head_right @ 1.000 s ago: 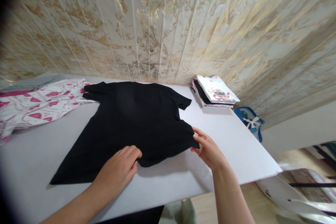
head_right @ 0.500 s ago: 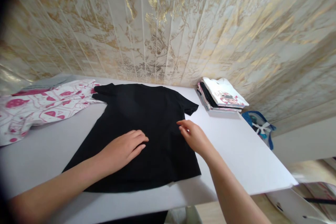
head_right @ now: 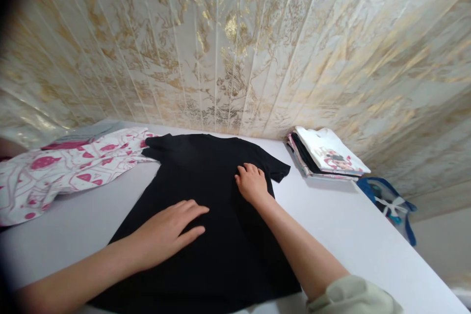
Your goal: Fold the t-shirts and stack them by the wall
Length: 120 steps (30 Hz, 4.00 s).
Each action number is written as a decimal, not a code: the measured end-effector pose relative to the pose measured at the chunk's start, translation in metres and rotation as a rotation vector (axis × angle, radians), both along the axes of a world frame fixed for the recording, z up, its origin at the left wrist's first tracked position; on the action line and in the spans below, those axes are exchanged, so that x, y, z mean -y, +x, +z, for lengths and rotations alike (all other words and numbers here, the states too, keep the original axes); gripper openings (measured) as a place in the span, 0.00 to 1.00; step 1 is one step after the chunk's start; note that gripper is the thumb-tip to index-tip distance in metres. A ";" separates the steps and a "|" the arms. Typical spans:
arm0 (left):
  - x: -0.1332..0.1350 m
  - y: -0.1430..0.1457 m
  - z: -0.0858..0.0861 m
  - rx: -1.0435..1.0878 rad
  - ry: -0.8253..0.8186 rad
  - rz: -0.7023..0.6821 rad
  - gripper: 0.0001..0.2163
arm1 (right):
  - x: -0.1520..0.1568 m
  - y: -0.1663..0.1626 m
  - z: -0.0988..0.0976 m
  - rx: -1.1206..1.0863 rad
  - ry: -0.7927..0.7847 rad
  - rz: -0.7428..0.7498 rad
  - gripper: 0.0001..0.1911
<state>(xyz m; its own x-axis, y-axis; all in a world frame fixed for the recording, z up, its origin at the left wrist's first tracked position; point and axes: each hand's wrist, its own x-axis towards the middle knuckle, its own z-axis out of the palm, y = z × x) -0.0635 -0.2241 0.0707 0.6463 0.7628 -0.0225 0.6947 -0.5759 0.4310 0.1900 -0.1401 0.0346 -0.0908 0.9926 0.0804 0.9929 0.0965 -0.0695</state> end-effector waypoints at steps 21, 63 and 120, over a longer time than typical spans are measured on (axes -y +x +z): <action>-0.010 0.023 -0.029 0.181 -0.104 -0.252 0.15 | -0.124 -0.023 -0.024 -0.082 -0.036 -0.118 0.29; 0.044 0.079 -0.014 -0.172 0.108 -0.312 0.10 | -0.012 0.128 -0.040 -0.356 0.221 -0.113 0.26; -0.052 -0.055 -0.066 -0.069 0.355 0.330 0.22 | 0.218 0.064 -0.037 -0.368 0.253 -0.145 0.29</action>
